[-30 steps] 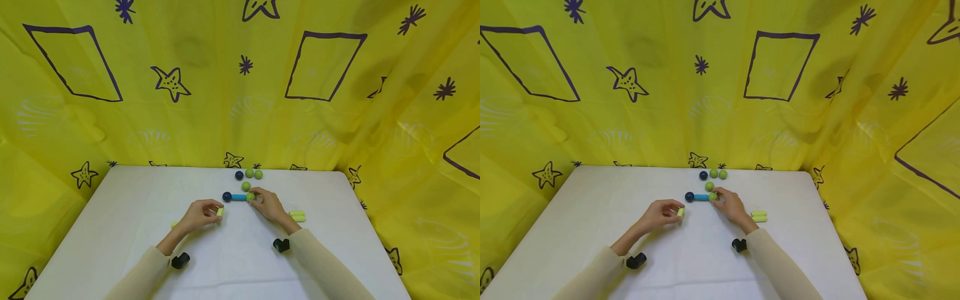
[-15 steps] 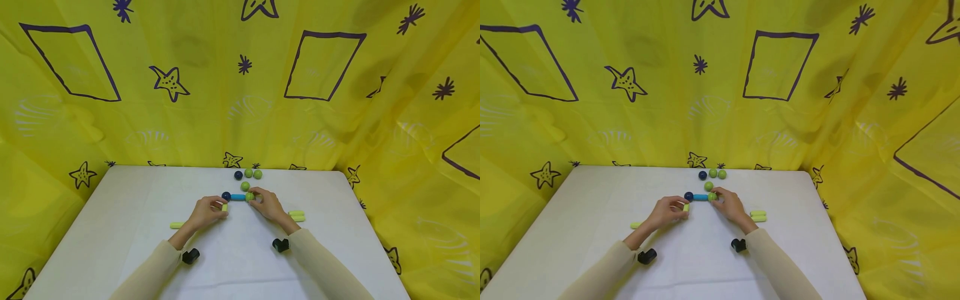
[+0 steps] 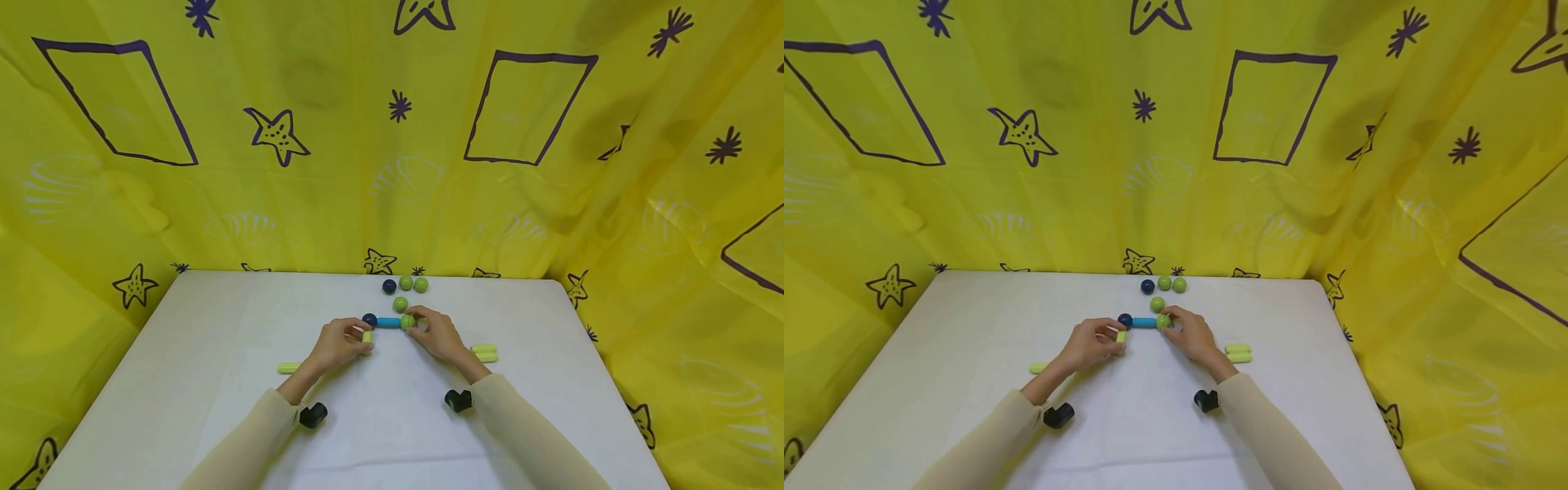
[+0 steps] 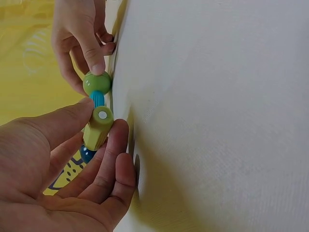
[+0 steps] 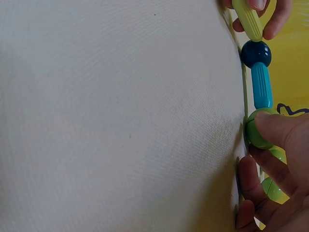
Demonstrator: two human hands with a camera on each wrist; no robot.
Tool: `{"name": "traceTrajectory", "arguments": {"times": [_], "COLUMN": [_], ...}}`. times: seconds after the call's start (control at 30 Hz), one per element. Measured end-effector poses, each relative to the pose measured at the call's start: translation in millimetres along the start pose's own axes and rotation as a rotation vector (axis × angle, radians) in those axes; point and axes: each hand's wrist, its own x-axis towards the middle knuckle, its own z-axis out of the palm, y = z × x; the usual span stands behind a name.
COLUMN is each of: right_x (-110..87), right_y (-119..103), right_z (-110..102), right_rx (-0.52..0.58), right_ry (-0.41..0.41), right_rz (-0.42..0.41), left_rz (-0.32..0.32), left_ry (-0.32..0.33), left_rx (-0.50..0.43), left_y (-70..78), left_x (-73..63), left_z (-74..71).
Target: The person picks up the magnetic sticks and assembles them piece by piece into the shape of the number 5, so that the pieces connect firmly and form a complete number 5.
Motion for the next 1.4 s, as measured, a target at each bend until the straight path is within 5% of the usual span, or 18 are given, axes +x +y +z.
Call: {"name": "traceTrajectory", "arguments": {"times": [0.77, 1.0, 1.4], "right_x": [1.2, -1.8, -5.9], "right_y": [1.4, 1.6, 6.0], "right_z": [0.1, -0.9, -1.5], "right_rx": [0.001, 0.008, 0.037], "right_ry": [-0.004, -0.002, 0.018], "right_rz": [-0.005, -0.012, -0.053], "left_rz": [0.001, 0.057, 0.105], "left_ry": [-0.009, -0.045, -0.010], "left_rx": [0.054, 0.081, 0.105], "left_y": [0.4, -1.8, -2.4], "left_x": [4.6, 3.6, 2.1], "left_z": [1.6, 0.2, 7.0]}}
